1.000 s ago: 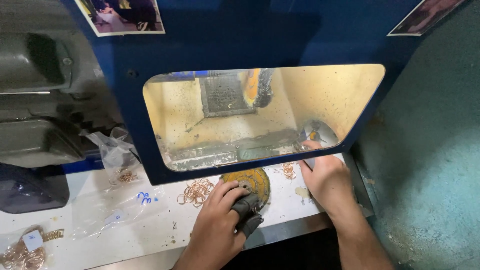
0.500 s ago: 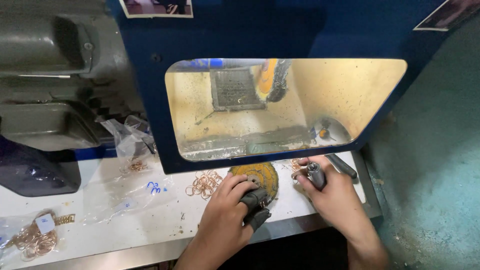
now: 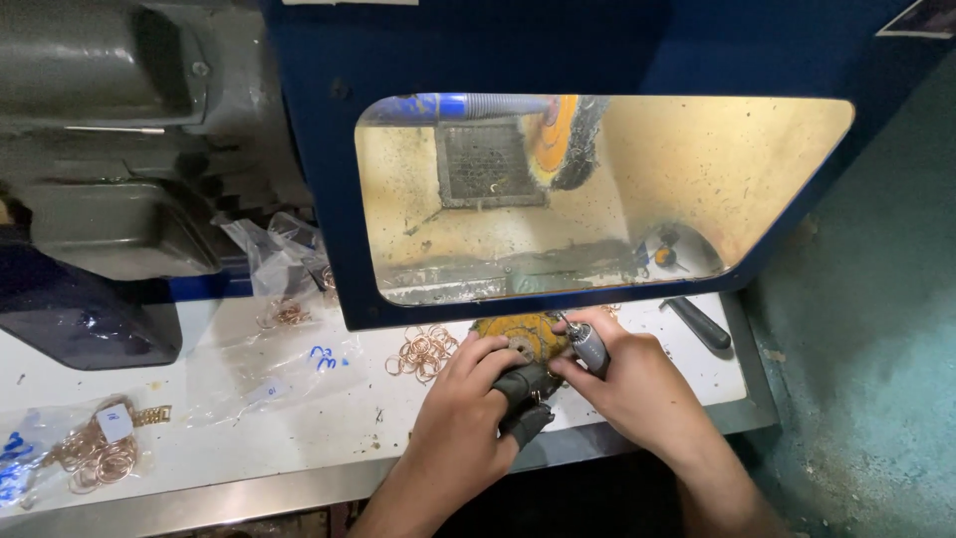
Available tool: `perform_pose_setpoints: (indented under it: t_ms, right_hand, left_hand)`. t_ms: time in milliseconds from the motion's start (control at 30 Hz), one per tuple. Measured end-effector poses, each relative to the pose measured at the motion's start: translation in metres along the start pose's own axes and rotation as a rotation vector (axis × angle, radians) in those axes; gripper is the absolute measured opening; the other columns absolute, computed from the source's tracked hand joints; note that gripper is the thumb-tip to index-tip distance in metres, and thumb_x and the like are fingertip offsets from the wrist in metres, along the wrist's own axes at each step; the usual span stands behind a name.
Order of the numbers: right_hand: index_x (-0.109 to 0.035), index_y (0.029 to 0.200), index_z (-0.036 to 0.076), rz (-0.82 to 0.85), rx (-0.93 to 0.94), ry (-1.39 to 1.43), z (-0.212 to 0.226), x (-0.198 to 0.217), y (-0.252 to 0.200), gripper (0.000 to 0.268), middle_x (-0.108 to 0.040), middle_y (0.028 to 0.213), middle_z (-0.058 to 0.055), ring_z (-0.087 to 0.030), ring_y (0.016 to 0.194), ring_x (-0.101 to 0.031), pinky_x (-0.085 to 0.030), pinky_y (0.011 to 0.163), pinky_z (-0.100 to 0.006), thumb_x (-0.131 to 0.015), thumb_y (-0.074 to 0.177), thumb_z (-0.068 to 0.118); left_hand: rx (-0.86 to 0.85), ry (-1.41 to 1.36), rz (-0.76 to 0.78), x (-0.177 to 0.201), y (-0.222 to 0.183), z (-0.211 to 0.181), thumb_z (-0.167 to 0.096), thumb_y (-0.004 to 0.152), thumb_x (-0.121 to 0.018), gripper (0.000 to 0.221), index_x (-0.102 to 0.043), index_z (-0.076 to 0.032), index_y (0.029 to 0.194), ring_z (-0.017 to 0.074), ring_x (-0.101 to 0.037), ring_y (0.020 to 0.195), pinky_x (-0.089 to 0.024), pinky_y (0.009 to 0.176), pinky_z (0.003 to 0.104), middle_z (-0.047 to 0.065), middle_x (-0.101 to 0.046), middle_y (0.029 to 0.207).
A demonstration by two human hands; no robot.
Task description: Polishing small jewelry components using a handheld rotary tool at a dedicated polishing station.
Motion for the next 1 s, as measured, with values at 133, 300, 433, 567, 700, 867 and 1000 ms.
perform_pose_setpoints:
  t_ms: [133, 300, 433, 567, 700, 867, 1000]
  right_hand:
    - [-0.069, 0.119, 0.034, 0.032, -0.015, -0.001, -0.002, 0.004, -0.004, 0.031, -0.056, 0.061, 0.0, -0.014, 0.049, -0.037, -0.037, 0.055, -0.027, -0.074, 0.089, 0.036]
    - [-0.07, 0.125, 0.025, -0.01, 0.221, 0.174, -0.024, -0.006, 0.003, 0.049, -0.076, 0.122, 0.006, -0.009, 0.109, -0.074, -0.047, 0.095, -0.021, -0.082, 0.078, 0.021]
    - [-0.071, 0.12, 0.028, 0.002, 0.098, 0.182, -0.021, -0.004, 0.002, 0.043, -0.081, 0.102, 0.008, -0.006, 0.085, -0.075, -0.051, 0.083, -0.019, -0.082, 0.079, 0.021]
    - [-0.07, 0.122, 0.021, 0.107, 0.12, 0.264, -0.022, -0.003, 0.001, 0.046, -0.081, 0.109, 0.008, -0.004, 0.098, -0.075, -0.048, 0.097, -0.019, -0.085, 0.078, 0.016]
    - [-0.068, 0.117, 0.019, 0.24, 0.048, 0.324, -0.018, -0.007, -0.001, 0.04, -0.085, 0.092, -0.001, -0.007, 0.088, -0.081, -0.054, 0.089, -0.019, -0.082, 0.081, 0.008]
    - [-0.067, 0.121, 0.022, 0.183, -0.003, 0.265, -0.008, -0.006, -0.003, 0.042, -0.084, 0.092, 0.0, -0.008, 0.083, -0.077, -0.052, 0.085, -0.019, -0.083, 0.082, 0.015]
    - [-0.067, 0.115, 0.019, 0.175, 0.071, 0.318, -0.015, -0.009, -0.004, 0.039, -0.074, 0.085, 0.0, -0.008, 0.073, -0.066, -0.048, 0.079, -0.019, -0.082, 0.08, 0.008]
  left_hand:
    - [0.02, -0.008, 0.016, 0.001, 0.0, -0.001, -0.006, 0.072, -0.072, 0.023, -0.074, 0.01, 0.089, 0.038, -0.054, 0.123, -0.032, 0.121, 0.06, 0.013, -0.066, 0.119]
    - [0.013, -0.011, 0.009, 0.001, 0.0, 0.0, -0.018, 0.084, -0.076, 0.031, -0.073, 0.008, 0.1, 0.0387, -0.053, 0.125, -0.033, 0.118, 0.06, 0.014, -0.065, 0.121]
    - [0.028, -0.013, 0.011, 0.001, 0.002, 0.0, -0.02, 0.084, -0.078, 0.031, -0.074, 0.008, 0.096, 0.0381, -0.054, 0.124, -0.034, 0.118, 0.06, 0.013, -0.066, 0.118]
    - [0.026, -0.01, 0.007, 0.001, 0.001, 0.001, -0.017, 0.083, -0.078, 0.032, -0.073, 0.007, 0.103, 0.0378, -0.054, 0.123, -0.035, 0.118, 0.06, 0.014, -0.066, 0.119]
    - [-0.012, -0.023, -0.004, 0.001, -0.001, 0.003, -0.013, 0.081, -0.076, 0.03, -0.072, 0.01, 0.101, 0.0398, -0.053, 0.122, -0.037, 0.115, 0.06, 0.016, -0.064, 0.118]
    - [0.006, -0.019, 0.008, 0.001, -0.001, 0.002, -0.017, 0.084, -0.078, 0.031, -0.073, 0.008, 0.102, 0.0381, -0.054, 0.123, -0.035, 0.117, 0.06, 0.014, -0.065, 0.118]
    - [0.011, -0.038, 0.006, 0.002, -0.001, 0.002, -0.02, 0.086, -0.078, 0.033, -0.072, 0.008, 0.104, 0.0365, -0.053, 0.123, -0.033, 0.118, 0.06, 0.013, -0.064, 0.118]
Point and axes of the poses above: each hand's wrist, its own y-axis towards the middle knuckle, its own x-axis out of the back of the hand, z = x × y, the point moved 4 cm from there along y, towards the middle knuckle
